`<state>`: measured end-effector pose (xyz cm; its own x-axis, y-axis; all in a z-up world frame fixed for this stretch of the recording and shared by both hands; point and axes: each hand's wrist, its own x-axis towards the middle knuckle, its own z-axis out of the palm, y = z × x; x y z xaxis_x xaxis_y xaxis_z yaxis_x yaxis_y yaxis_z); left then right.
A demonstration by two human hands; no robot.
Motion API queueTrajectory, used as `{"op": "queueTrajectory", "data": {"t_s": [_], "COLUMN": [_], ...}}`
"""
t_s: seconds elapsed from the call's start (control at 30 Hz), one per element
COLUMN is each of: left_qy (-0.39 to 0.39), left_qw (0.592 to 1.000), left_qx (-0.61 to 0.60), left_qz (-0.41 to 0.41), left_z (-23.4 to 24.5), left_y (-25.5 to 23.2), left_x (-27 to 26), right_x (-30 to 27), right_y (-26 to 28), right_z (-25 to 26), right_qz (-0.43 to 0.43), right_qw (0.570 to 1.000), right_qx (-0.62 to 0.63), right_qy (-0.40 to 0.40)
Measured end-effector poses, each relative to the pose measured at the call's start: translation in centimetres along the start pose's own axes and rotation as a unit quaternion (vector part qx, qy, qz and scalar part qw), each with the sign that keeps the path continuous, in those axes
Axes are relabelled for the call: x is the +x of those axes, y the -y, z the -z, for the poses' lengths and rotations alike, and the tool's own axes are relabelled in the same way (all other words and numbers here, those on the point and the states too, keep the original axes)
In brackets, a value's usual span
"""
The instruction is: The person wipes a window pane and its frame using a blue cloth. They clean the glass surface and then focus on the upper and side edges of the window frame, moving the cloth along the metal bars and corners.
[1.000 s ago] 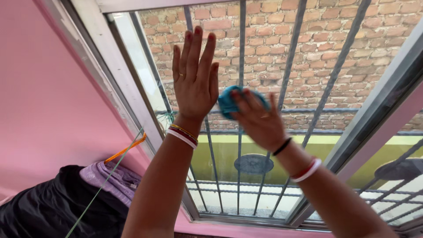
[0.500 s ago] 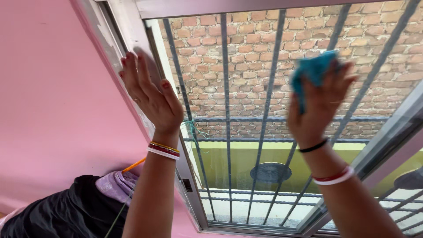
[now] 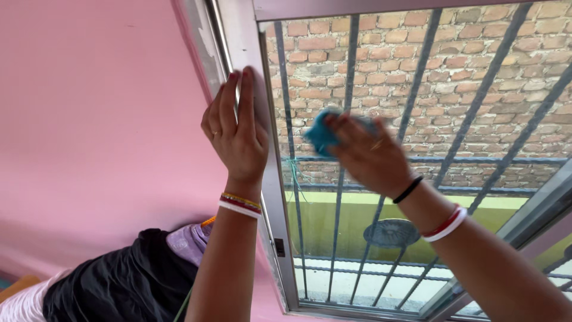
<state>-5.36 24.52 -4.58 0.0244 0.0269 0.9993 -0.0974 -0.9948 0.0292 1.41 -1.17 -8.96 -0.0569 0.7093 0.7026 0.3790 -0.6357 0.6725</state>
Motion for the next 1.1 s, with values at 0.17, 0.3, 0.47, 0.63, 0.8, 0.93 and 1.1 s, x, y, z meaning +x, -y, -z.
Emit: {"op": "queueTrajectory", "data": {"t_s": [0.17, 0.3, 0.47, 0.63, 0.8, 0.93, 1.1], "left_qy": [-0.097, -0.108, -0.124, -0.142, -0.134, -0.109, -0.129], "left_qw": [0.994, 0.986, 0.980, 0.956, 0.965, 0.973, 0.960], "left_qx": [0.026, -0.090, -0.112, -0.224, -0.179, -0.147, -0.201], "left_qz": [0.032, 0.084, 0.111, 0.127, 0.137, 0.144, 0.146], "left_z": [-0.4, 0.4, 0.3, 0.0, 0.5, 0.7, 0.4], "left_y": [0.9, 1.1, 1.0, 1.0, 0.9, 0.8, 0.8], "left_x": [-1.0, -1.8, -2.0, -1.9, -1.9, -1.8, -1.9], "right_x": [6.3, 12.2, 17.0, 17.0, 11.4, 7.7, 8.7], "right_y": [-4.7, -4.7, -2.7, -0.5, 4.3, 4.6, 0.1], "right_z": [0.9, 2.3, 2.7, 1.1, 0.9, 0.7, 0.2], "right_qz": [-0.167, -0.158, -0.070, -0.003, 0.092, 0.233, -0.014], "right_qw": [0.969, 0.943, 0.982, 0.977, 0.984, 0.962, 0.996], "right_qx": [0.163, 0.262, 0.141, 0.185, 0.154, 0.137, 0.086], "right_qy": [-0.084, -0.133, -0.104, -0.108, -0.005, 0.046, -0.008]}}
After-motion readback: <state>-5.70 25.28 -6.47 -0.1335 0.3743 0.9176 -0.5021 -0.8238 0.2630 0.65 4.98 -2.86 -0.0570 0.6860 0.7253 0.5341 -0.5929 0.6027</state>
